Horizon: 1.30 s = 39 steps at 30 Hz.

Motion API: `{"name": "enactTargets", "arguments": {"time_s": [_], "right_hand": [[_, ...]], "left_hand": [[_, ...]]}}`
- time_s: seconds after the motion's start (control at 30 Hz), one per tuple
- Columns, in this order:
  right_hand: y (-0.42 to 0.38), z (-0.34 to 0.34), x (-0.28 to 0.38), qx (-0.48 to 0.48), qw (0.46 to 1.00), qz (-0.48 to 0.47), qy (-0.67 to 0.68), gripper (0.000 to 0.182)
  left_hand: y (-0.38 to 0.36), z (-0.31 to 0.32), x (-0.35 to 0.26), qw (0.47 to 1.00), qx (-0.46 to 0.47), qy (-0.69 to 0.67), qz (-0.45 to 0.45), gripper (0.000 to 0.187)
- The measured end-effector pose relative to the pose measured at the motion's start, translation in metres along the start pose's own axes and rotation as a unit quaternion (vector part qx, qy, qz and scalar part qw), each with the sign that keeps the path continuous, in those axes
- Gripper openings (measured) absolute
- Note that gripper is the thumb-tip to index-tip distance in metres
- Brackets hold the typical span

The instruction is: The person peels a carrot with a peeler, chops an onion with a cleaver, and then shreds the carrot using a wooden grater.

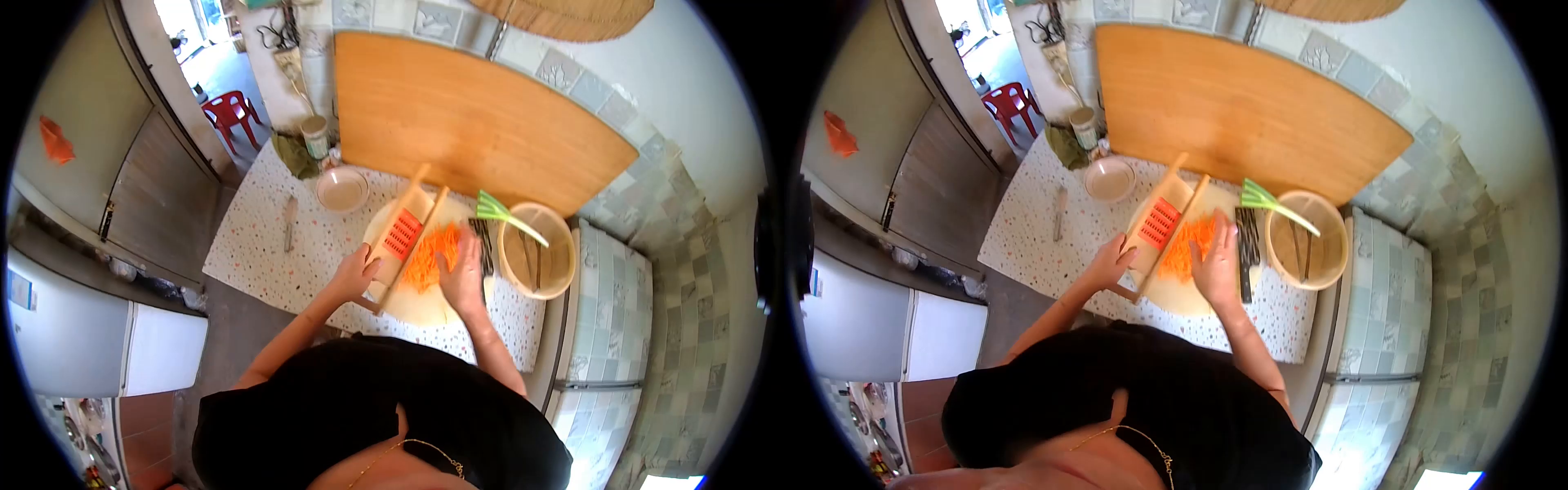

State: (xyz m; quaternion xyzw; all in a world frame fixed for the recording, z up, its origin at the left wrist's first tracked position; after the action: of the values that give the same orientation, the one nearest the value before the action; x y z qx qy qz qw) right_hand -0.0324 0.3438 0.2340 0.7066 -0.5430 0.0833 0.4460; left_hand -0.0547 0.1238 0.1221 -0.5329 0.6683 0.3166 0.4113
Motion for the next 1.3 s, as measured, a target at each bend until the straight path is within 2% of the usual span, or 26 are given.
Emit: {"name": "enactTargets", "arguments": {"time_s": [0.03, 0.07, 0.1, 0.13, 0.2, 0.23, 0.27, 0.3, 0.33, 0.37, 0.4, 0.43, 0.47, 0.5, 0.53, 0.6, 0.67, 0.73, 0.8, 0.83, 0.93, 0.97, 1.03, 1.17, 1.23, 1.3], "right_hand": [[0.028, -0.016, 0.032, -0.002, 0.996, -0.072, -0.058, 0.084], [0.053, -0.032, 0.080, 0.014, 0.975, -0.148, -0.163, 0.077], [0.069, -0.038, 0.115, 0.027, 0.938, -0.218, -0.267, 0.069], [0.081, -0.037, 0.112, 0.019, 0.936, -0.228, -0.266, 0.069], [0.093, 0.006, 0.088, 0.250, 0.908, -0.262, -0.211, 0.040], [0.102, 0.004, 0.096, 0.237, 0.906, -0.276, -0.215, 0.040], [0.102, 0.004, 0.113, 0.227, 0.889, -0.333, -0.217, 0.030], [0.103, 0.004, 0.130, 0.219, 0.868, -0.388, -0.218, 0.024], [0.113, 0.005, 0.139, 0.234, 0.864, -0.391, -0.213, 0.023], [0.130, 0.002, 0.157, 0.223, 0.859, -0.405, -0.221, 0.023], [0.157, -0.013, 0.182, 0.172, 0.875, -0.404, -0.205, 0.022], [0.185, -0.027, 0.209, 0.121, 0.888, -0.403, -0.187, 0.021], [0.223, -0.036, 0.225, 0.101, 0.919, -0.340, -0.175, 0.021], [0.262, -0.041, 0.238, 0.084, 0.946, -0.270, -0.161, 0.021], [0.298, -0.053, 0.264, 0.005, 0.943, -0.300, -0.146, 0.022], [0.379, -0.063, 0.297, -0.058, 0.966, -0.224, -0.111, 0.037], [0.463, -0.065, 0.332, -0.122, 0.966, -0.224, -0.037, 0.047], [0.528, -0.067, 0.375, -0.177, 0.952, -0.242, -0.058, 0.050], [0.584, -0.062, 0.398, -0.178, 0.967, -0.181, -0.039, 0.052], [0.596, -0.056, 0.412, -0.178, 0.966, -0.186, -0.036, 0.052], [0.616, -0.038, 0.427, -0.165, 0.982, -0.088, 0.022, 0.055], [0.627, -0.029, 0.428, -0.162, 0.982, -0.091, 0.023, 0.055], [0.644, -0.015, 0.420, -0.176, 0.978, -0.077, 0.078, 0.054], [0.661, 0.002, 0.417, -0.159, 0.982, -0.060, 0.084, 0.053], [0.665, 0.004, 0.419, -0.147, 0.977, -0.078, 0.133, 0.055], [0.676, 0.010, 0.413, -0.140, 0.980, -0.043, 0.136, 0.057]], "left_hand": [[-0.002, -0.024, -0.032, 0.974, -0.059, 0.182, 0.123, 0.028], [-0.003, -0.048, -0.052, 0.972, -0.072, 0.184, 0.129, 0.028], [-0.005, -0.063, -0.079, 0.955, -0.025, 0.257, 0.143, 0.027], [-0.009, -0.076, -0.099, 0.931, 0.022, 0.329, 0.155, 0.026], [-0.016, -0.111, -0.127, 0.902, 0.041, 0.393, 0.175, 0.027], [-0.017, -0.125, -0.134, 0.869, 0.069, 0.453, 0.186, 0.029], [-0.016, -0.151, -0.141, 0.865, 0.049, 0.460, 0.191, 0.029], [-0.020, -0.175, -0.153, 0.852, 0.016, 0.467, 0.235, 0.032], [-0.026, -0.195, -0.170, 0.836, -0.016, 0.473, 0.278, 0.037], [-0.039, -0.228, -0.200, 0.802, -0.139, 0.488, 0.314, 0.044], [-0.062, -0.259, -0.231, 0.755, -0.260, 0.493, 0.345, 0.052], [-0.085, -0.291, -0.248, 0.735, -0.346, 0.471, 0.344, 0.056], [-0.110, -0.321, -0.254, 0.711, -0.426, 0.443, 0.341, 0.061], [-0.133, -0.344, -0.249, 0.722, -0.486, 0.338, 0.358, 0.051], [-0.154, -0.362, -0.234, 0.722, -0.537, 0.226, 0.374, 0.042], [-0.160, -0.383, -0.164, 0.771, -0.533, 0.045, 0.345, 0.025], [-0.150, -0.366, -0.122, 0.829, -0.481, 0.018, 0.284, 0.013], [-0.142, -0.339, -0.073, 0.877, -0.439, 0.041, 0.193, 0.010], [-0.136, -0.307, 0.022, 0.910, -0.401, -0.072, 0.077, 0.009], [-0.146, -0.294, 0.045, 0.910, -0.404, -0.078, 0.044, 0.009], [-0.179, -0.264, 0.109, 0.882, -0.441, -0.157, -0.052, 0.009], [-0.185, -0.257, 0.116, 0.881, -0.443, -0.158, -0.054, 0.009], [-0.204, -0.246, 0.138, 0.838, -0.478, -0.232, -0.121, 0.010], [-0.199, -0.243, 0.130, 0.832, -0.487, -0.227, -0.138, 0.011], [-0.184, -0.249, 0.118, 0.844, -0.470, -0.234, -0.108, 0.012], [-0.170, -0.257, 0.109, 0.858, -0.452, -0.228, -0.092, 0.013]]}}
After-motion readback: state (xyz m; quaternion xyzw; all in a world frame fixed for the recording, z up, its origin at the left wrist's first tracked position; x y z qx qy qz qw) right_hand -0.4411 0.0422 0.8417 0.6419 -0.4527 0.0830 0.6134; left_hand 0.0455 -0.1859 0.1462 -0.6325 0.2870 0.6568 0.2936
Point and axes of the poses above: each hand's wrist, its own y-axis towards the middle knuckle, its own z-axis out of the palm, x = y × z, the point moved 10 cm from there along y, towards the middle knuckle, and after that the axes turned 4 degrees about y, right-handed, at the moved point
